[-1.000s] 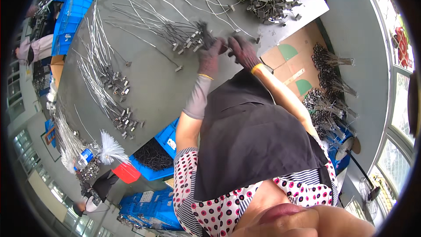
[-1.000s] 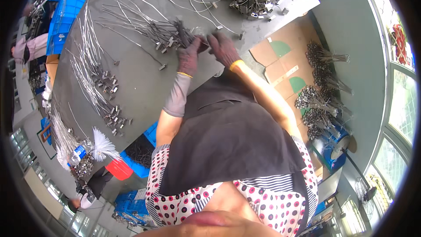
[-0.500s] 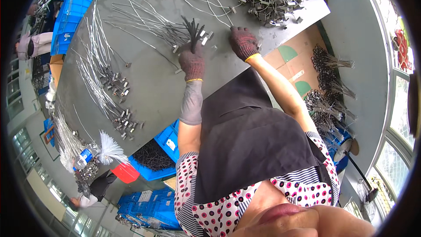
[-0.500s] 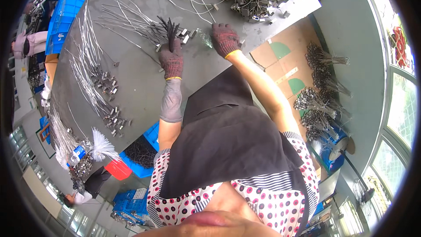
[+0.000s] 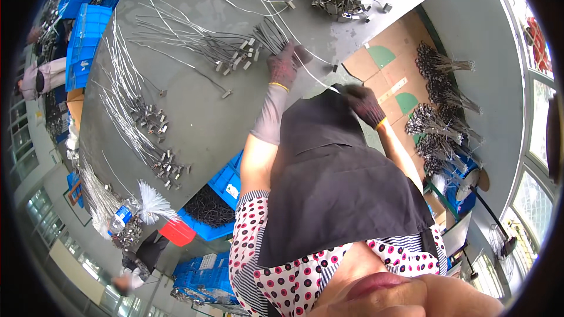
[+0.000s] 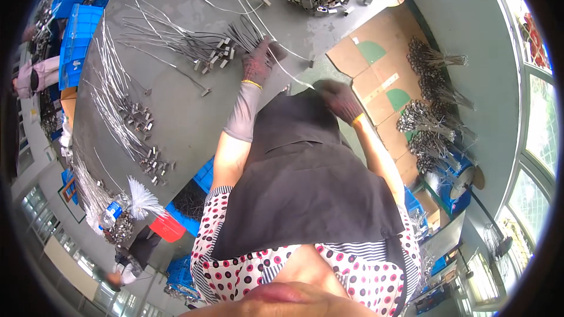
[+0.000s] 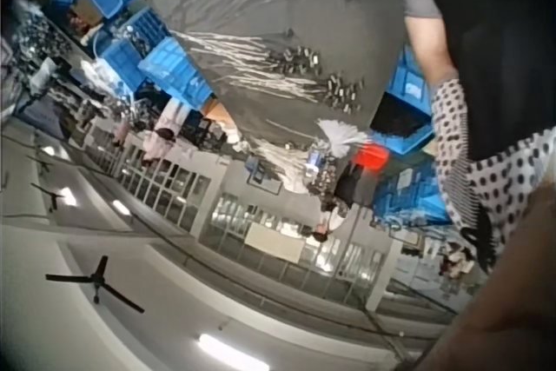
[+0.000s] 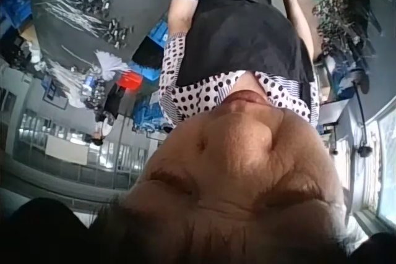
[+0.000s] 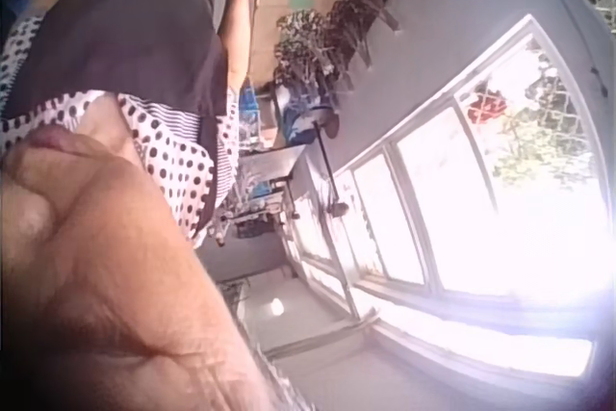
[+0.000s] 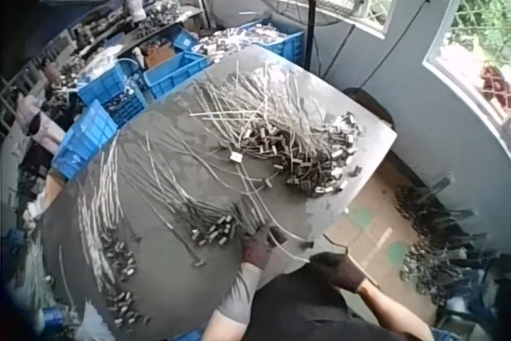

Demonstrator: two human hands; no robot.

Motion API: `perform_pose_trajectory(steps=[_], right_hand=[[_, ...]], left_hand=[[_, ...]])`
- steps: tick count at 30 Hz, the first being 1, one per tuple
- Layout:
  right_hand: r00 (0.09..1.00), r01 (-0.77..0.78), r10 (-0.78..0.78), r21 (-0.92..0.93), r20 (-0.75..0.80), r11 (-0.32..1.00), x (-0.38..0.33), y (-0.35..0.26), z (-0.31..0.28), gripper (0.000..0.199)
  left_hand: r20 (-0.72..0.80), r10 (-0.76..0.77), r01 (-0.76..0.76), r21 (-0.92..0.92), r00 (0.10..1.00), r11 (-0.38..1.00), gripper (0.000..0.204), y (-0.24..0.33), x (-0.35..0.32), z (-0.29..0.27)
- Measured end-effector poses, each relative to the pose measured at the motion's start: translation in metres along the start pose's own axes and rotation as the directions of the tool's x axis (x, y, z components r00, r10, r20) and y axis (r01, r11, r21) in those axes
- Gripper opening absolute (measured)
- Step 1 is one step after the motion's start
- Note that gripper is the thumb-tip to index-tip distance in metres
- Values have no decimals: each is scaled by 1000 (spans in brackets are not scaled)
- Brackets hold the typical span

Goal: Sorting and arranging bundles of long wires on a workbench.

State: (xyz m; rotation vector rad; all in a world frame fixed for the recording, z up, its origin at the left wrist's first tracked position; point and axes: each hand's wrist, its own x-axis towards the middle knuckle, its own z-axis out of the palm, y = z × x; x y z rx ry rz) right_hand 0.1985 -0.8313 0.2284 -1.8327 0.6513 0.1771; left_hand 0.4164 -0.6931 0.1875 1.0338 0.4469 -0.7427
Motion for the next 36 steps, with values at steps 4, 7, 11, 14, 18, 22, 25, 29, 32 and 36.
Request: perform_pose_trajectory(steps=[4,7,11,14,18,22,25,29,32,36], right_hand=[[928,-368,354,131,119,921,-73,55,-20,25],[900,-431,435,95,-29,897,-129,93,-30,23],[811,-560,571,115,-128,821,-179,150,-34,24],[798,-556,580,173,-164,813,-192,182,-33,26],[762,-571,611,223,-213,790,-186,176,-41,28],[821,-489,530,218,-211,845,-156,160,-45,29],[845,-470,499,178,-194,865,-116,132,-42,30],[892,-389,423,206,-160,898,-50,76,-28,32],[973,-148,190,280,-130,949,1,24,-2,37],[993,-89,110,305,-52,948,54,-41,27,58]], left_hand=[[241,47,-9,-156,969,988,18,-38,53,-55],[125,-117,150,-294,985,944,17,-14,36,-25],[194,-32,83,-259,980,962,18,-11,35,-25],[149,19,21,-263,989,965,21,-5,28,-22],[92,44,-15,-292,995,956,24,4,21,-16],[78,99,-74,-276,992,958,25,0,18,-26],[75,88,-65,-260,993,964,25,-1,13,-23],[222,61,-23,-169,973,985,25,1,-8,-22],[277,-46,76,-99,960,992,27,-2,-28,-20],[261,-23,45,-80,965,996,29,0,-58,-9]])
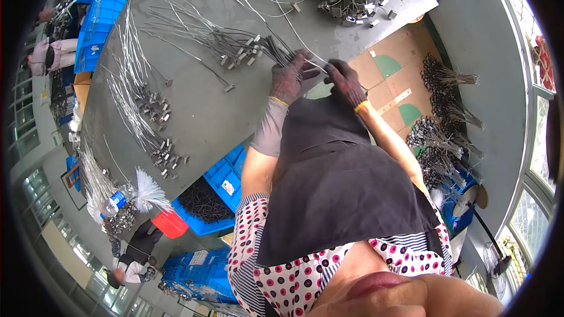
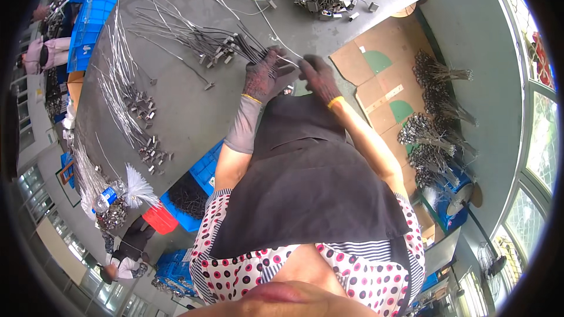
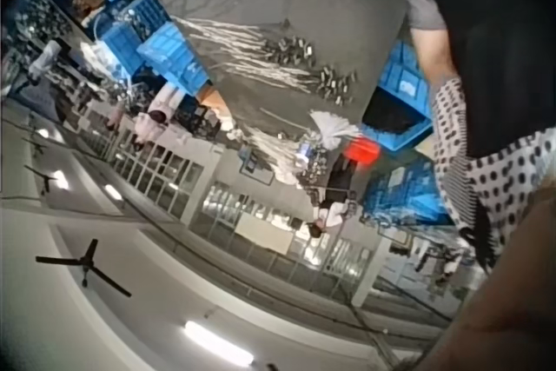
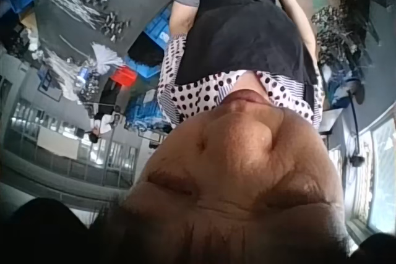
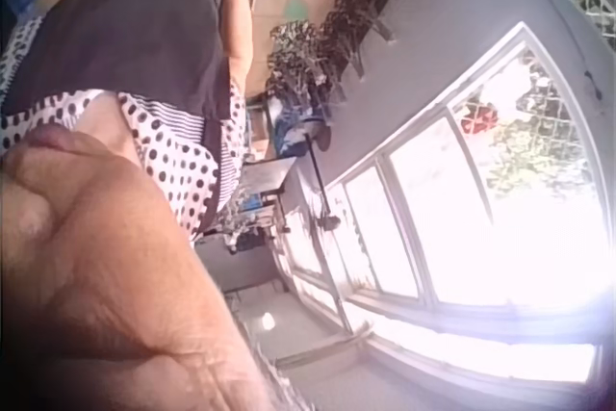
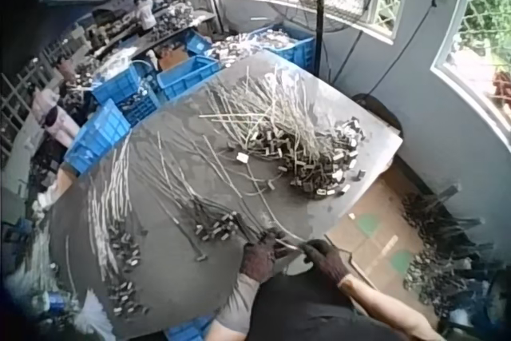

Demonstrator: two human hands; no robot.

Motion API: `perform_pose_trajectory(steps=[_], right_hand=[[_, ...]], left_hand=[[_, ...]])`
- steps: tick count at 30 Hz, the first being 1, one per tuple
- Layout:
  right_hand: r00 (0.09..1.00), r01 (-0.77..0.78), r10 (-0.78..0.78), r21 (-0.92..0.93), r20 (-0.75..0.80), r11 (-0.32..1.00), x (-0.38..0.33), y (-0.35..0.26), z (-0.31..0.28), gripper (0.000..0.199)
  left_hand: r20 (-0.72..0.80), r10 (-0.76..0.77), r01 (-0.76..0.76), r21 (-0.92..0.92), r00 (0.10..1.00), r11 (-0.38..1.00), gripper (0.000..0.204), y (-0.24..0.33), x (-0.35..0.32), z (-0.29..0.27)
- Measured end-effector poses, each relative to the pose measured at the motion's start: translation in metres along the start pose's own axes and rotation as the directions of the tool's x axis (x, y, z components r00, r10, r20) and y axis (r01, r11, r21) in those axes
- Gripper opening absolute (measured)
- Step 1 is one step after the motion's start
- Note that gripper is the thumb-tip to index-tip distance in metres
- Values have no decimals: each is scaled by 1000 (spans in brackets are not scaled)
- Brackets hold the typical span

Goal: Sorting and arranging bundles of long wires on a workbench.

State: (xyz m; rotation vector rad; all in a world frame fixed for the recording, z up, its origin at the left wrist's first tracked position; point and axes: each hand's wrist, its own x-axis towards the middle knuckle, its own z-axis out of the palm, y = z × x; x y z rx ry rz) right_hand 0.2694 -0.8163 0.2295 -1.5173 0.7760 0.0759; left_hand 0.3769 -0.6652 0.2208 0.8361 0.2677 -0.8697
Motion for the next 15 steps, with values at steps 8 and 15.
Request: perform_pose_trajectory(steps=[8,15], right_hand=[[996,61,-51,-122,78,991,55,-49,74,66],[852,523,-436,-477,290,706,76,-43,74,46]], left_hand=[[141,283,-234,915,949,330,15,1,20,-47],[682,361,-638,728,637,-250,15,37,21,-46]])
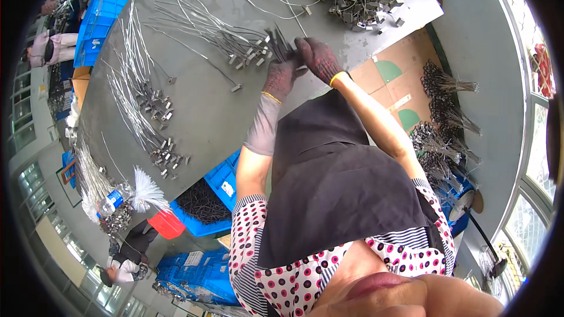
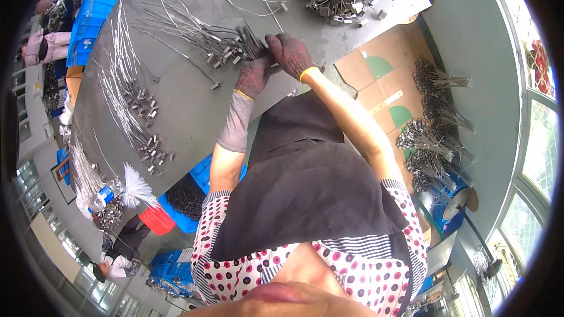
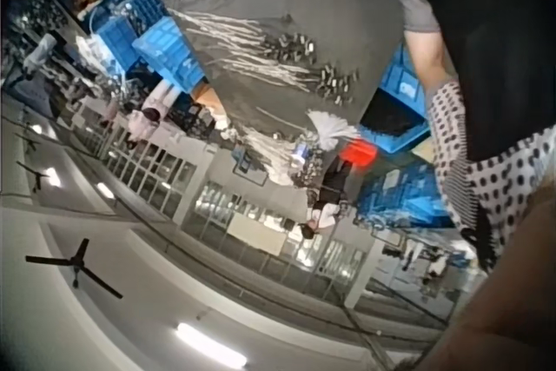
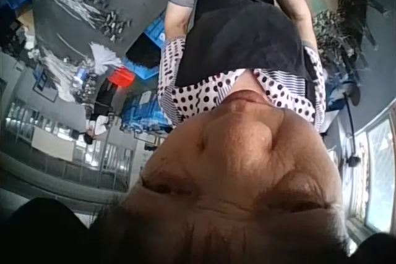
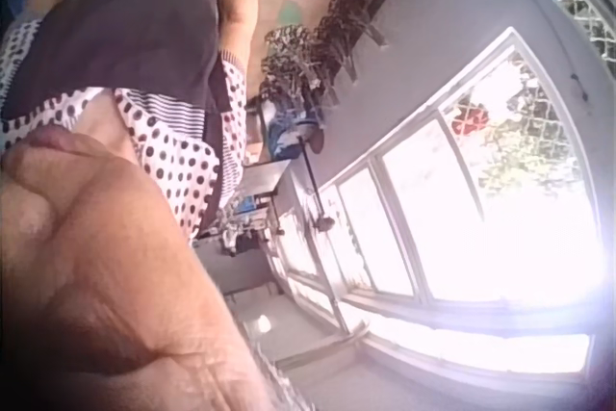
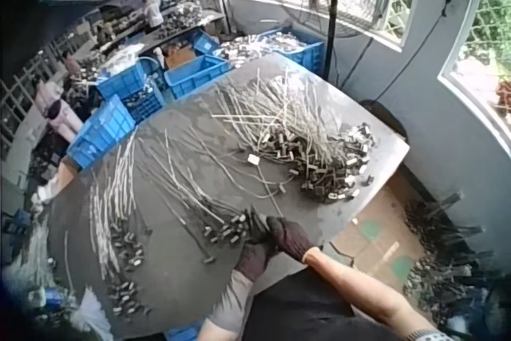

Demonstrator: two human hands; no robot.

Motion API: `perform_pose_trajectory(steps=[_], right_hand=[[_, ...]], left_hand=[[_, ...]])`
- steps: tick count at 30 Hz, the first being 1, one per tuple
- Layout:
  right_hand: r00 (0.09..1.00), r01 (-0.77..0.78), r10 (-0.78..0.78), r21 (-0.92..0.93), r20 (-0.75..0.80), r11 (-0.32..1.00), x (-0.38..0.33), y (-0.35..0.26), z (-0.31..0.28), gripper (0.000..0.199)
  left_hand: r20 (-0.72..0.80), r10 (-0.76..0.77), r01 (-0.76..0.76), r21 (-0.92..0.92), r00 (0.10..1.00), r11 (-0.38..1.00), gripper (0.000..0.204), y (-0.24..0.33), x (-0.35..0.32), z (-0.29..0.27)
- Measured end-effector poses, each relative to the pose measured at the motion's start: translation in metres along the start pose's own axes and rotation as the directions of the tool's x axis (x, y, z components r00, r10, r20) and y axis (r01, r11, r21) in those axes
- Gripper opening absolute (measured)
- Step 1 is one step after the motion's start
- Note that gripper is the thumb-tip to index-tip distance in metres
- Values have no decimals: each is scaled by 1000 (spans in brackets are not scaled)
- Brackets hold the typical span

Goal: Sorting and arranging bundles of long wires on a workbench.

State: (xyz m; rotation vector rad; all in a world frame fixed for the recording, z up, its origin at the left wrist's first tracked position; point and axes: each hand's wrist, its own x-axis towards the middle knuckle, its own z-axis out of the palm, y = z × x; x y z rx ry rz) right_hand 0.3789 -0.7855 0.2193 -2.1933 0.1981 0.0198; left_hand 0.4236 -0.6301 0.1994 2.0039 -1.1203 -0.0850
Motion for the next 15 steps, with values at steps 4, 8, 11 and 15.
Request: perform_pose_trajectory(steps=[4,8,11,15], right_hand=[[953,-222,122,-365,-277,904,-30,4,1,31],[978,-211,170,-617,-125,759,-62,52,-7,23],[990,-138,101,-572,-96,809,-85,63,-11,17],[971,-79,136,274,-196,958,-136,87,-15,17]], left_hand=[[62,-854,681,-634,517,366,25,-28,-5,-11],[-407,-658,752,119,633,649,46,-19,-8,-36],[-232,-809,768,-259,539,586,48,-12,-15,-19],[264,-834,746,-622,484,236,42,15,-7,26]])
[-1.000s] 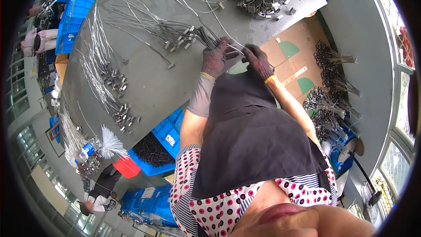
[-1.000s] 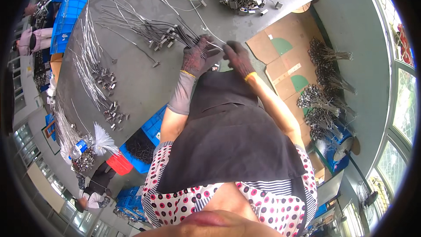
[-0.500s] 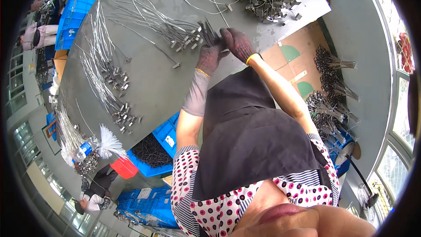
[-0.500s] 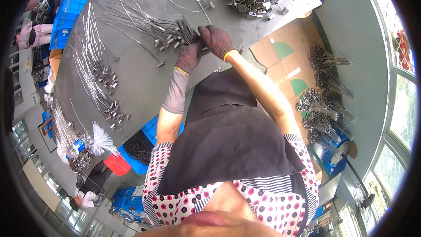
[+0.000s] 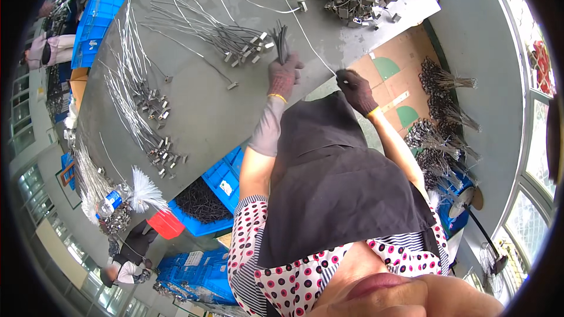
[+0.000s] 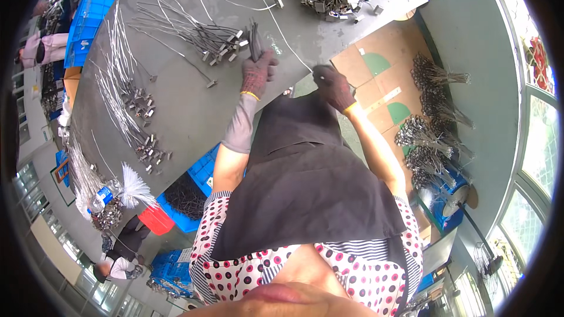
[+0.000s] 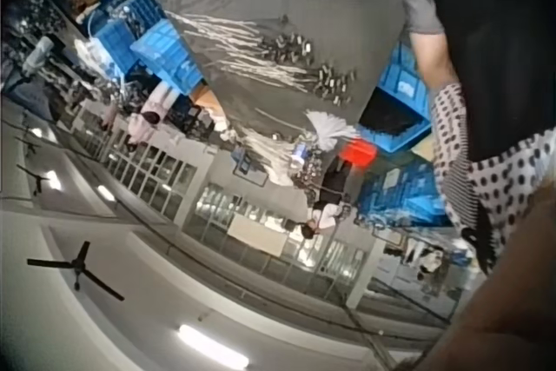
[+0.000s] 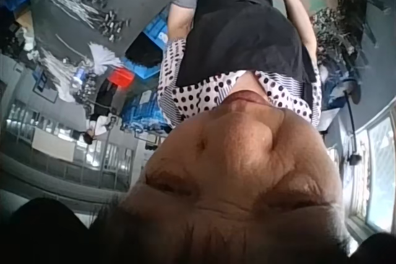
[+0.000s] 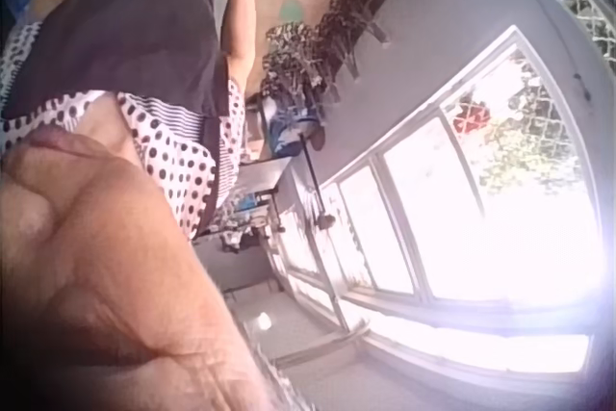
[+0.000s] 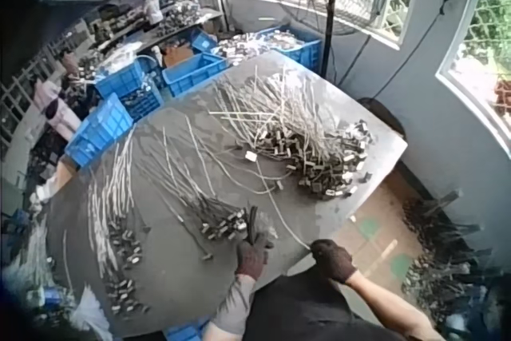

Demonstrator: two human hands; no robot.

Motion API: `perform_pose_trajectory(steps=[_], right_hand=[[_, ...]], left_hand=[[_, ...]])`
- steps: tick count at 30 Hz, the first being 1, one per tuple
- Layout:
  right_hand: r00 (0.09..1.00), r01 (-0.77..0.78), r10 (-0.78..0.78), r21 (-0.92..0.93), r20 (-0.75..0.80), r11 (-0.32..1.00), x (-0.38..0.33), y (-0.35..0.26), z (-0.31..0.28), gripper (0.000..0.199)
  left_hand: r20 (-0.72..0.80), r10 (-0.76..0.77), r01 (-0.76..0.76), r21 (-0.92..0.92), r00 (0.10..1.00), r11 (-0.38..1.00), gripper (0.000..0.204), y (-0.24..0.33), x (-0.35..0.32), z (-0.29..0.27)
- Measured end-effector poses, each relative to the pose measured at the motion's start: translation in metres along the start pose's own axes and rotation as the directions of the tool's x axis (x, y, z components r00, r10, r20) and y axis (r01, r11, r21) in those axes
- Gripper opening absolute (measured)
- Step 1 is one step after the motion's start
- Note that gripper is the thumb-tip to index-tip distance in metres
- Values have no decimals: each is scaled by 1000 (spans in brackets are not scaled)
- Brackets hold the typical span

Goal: Sorting and arranging bundles of long wires on a workbench.

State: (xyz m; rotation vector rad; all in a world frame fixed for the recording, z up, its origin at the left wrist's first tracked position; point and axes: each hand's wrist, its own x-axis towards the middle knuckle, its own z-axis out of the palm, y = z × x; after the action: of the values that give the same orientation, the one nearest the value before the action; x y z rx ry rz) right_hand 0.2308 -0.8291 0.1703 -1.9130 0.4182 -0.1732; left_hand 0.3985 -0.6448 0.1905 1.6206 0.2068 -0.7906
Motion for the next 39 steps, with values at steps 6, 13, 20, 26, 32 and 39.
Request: perform_pose_trajectory(steps=[6,13,20,26,32,39], right_hand=[[801,-558,458,206,386,804,-108,-25,-77,22],[674,-695,640,22,368,719,-233,33,-134,45],[586,-804,802,-42,119,593,-271,30,-132,45],[618,-785,786,57,11,617,-263,27,-123,42],[653,-757,758,-41,-11,652,-232,16,-118,40],[856,-502,512,-123,67,856,-169,32,-79,40]], left_hand=[[267,391,-304,-315,881,899,33,-47,22,43],[343,-131,324,-598,930,733,30,-27,29,66],[189,57,101,-730,980,676,29,-15,45,53],[48,52,-4,-699,997,715,26,14,29,37],[15,46,-20,-732,999,681,25,11,26,16],[123,63,51,-748,990,661,22,-2,36,8]])
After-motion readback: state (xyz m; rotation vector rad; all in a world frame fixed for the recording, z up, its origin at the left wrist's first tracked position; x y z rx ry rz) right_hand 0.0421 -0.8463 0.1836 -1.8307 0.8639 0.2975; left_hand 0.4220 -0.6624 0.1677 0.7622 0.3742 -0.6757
